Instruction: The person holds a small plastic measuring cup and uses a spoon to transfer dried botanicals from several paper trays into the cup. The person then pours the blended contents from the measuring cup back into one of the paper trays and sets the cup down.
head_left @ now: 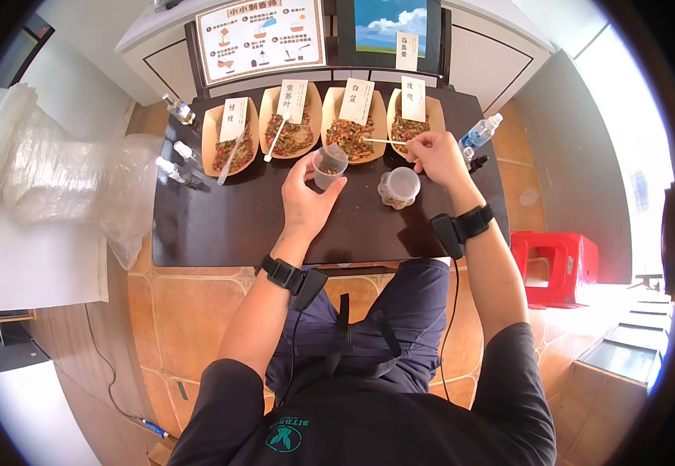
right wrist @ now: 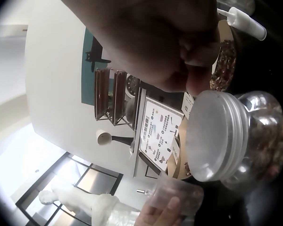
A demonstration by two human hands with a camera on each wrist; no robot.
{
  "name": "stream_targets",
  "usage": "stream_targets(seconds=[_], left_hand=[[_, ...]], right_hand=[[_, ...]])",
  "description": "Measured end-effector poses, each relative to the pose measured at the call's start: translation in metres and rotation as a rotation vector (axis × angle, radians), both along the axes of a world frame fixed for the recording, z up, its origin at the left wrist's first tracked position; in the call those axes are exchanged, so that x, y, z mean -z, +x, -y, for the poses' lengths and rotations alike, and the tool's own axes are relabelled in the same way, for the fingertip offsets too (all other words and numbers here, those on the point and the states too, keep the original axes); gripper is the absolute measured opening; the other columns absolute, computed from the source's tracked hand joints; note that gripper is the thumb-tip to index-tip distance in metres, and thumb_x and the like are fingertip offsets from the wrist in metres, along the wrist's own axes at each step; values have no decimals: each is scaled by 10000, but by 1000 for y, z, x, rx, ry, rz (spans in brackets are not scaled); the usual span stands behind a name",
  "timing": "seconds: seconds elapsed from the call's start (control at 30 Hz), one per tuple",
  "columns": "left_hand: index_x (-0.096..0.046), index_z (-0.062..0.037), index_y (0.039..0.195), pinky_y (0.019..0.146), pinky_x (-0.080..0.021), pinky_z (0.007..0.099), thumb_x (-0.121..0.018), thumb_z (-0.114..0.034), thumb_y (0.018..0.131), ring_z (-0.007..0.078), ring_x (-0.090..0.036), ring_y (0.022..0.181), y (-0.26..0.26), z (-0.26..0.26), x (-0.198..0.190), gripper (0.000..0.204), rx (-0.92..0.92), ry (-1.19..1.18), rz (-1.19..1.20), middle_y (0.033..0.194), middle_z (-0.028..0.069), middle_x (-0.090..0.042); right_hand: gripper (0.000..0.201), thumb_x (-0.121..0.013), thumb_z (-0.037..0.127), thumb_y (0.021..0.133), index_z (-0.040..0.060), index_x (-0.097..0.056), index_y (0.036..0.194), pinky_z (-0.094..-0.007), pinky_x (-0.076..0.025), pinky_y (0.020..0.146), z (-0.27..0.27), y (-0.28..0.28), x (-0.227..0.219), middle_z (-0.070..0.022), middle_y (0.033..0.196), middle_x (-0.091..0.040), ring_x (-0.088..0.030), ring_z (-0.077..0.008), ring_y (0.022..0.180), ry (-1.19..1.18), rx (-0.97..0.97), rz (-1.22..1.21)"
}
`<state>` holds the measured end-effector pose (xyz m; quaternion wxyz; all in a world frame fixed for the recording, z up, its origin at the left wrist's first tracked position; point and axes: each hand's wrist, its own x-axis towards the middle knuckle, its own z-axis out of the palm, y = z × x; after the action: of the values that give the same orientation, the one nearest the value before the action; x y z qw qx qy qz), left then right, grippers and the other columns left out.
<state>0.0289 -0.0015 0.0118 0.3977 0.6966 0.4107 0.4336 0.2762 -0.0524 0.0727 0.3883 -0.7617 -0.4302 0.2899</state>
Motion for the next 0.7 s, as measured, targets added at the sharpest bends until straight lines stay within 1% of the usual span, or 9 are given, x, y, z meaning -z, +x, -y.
stream_targets(seconds=[0.07,0.1,0.17,0.2,0.27,0.37,0.5,0.57,0.7], left_hand=[[-560,9,1265,911,-514,327,-830,-92,743,198,-649,1031,0,-1,1,596,-2,-5,-3,1206,138,-640],[-561,8,1266,913,-513,327,-830,-94,744,199,-649,1033,0,-2,1,596,-3,-9,-6,1205,139,-641],[-563,7,1265,914,-513,326,-831,-94,742,197,-649,1035,1,-3,2,596,-1,-9,0,1201,137,-643],[-565,6,1264,915,-512,324,-832,-94,741,195,-649,1036,1,-3,3,595,1,-8,5,1196,135,-646],[-568,2,1264,914,-512,323,-832,-91,740,192,-649,1037,1,-4,2,594,3,-2,3,1191,131,-648],[-572,-4,1263,912,-513,321,-832,-84,739,187,-650,1035,1,-5,3,590,4,3,2,1182,124,-653],[-574,-9,1262,908,-514,318,-832,-77,738,185,-654,1028,1,-6,4,588,3,3,8,1177,117,-655],[-573,-8,1261,907,-514,317,-833,-77,738,185,-654,1027,1,-5,3,588,3,4,5,1176,117,-655],[-574,-9,1259,905,-515,318,-833,-76,737,185,-654,1023,2,-6,4,587,2,10,9,1173,117,-655]], right_hand=[[196,-646,147,867,-31,-683,794,-249,-456,486,-1,2,4,-59,699,-682,-600,-90,537,-56,-4,-142],[196,-646,147,867,-31,-683,794,-249,-456,486,-2,2,6,-59,699,-682,-600,-90,537,-56,-4,-142],[175,-650,131,865,-27,-682,796,-229,-414,458,-5,5,10,-54,696,-670,-553,-78,519,-65,-14,-258],[175,-650,131,865,-27,-682,796,-229,-414,458,-6,7,11,-54,696,-670,-553,-78,519,-65,-13,-258],[164,-652,120,868,-22,-674,790,-208,-381,444,-9,11,13,-52,712,-667,-508,-62,511,-64,-30,-381],[144,-655,109,869,-13,-667,794,-197,-356,436,-10,15,16,-52,726,-665,-490,-54,509,-94,-27,-461],[135,-654,110,876,-7,-663,811,-191,-350,433,-7,15,16,-50,734,-666,-486,-47,512,-104,4,-477],[151,-651,145,901,13,-665,829,-183,-330,420,-6,15,15,-37,732,-668,-470,-30,505,-107,31,-492],[131,-645,120,891,-4,-661,852,-176,-345,430,-6,16,14,-53,743,-669,-486,-36,514,-103,39,-531]])
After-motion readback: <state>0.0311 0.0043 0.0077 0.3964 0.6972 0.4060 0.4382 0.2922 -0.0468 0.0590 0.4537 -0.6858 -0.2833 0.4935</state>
